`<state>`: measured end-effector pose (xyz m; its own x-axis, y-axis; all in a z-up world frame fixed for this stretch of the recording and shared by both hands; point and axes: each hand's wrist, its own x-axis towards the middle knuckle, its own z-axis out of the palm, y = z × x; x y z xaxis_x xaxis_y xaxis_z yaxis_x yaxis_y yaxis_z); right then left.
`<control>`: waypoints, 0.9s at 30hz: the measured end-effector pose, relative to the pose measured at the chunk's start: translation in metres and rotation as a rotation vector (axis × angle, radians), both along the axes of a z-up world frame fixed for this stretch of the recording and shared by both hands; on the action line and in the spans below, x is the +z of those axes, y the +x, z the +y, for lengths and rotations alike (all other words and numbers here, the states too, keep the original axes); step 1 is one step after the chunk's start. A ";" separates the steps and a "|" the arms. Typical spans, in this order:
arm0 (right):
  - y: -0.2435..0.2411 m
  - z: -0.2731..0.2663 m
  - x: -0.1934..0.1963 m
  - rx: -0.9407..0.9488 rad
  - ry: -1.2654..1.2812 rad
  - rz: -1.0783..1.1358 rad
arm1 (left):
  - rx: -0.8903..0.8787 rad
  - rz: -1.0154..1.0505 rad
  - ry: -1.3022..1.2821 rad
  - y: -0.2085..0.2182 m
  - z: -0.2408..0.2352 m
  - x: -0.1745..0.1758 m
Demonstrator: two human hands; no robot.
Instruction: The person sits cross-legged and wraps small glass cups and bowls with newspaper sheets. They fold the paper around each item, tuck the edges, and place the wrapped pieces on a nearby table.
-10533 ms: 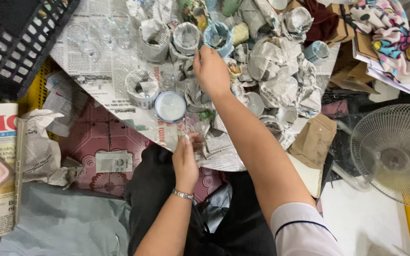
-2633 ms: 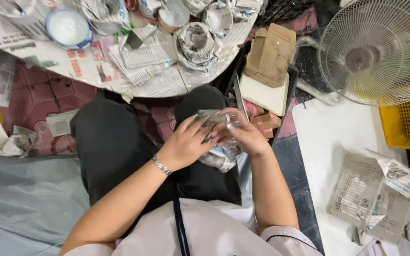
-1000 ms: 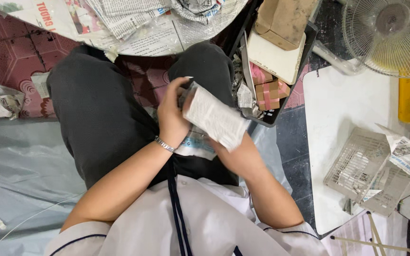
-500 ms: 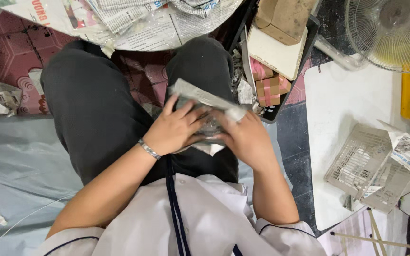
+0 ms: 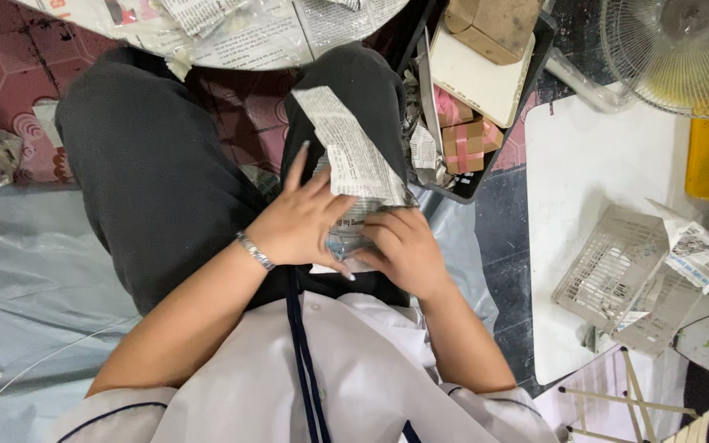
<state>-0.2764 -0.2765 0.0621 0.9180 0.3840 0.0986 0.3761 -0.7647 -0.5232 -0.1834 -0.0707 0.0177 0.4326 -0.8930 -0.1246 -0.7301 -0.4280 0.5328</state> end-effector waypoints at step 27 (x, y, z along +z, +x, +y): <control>-0.055 -0.045 -0.062 -0.177 0.060 -0.199 | 0.244 -0.073 -0.435 -0.030 0.019 -0.014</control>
<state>-0.3316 -0.3218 0.0003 0.9305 0.2075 0.3018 0.3397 -0.7973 -0.4989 -0.2131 -0.0519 0.0033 0.6290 -0.7271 0.2752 -0.6786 -0.3408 0.6507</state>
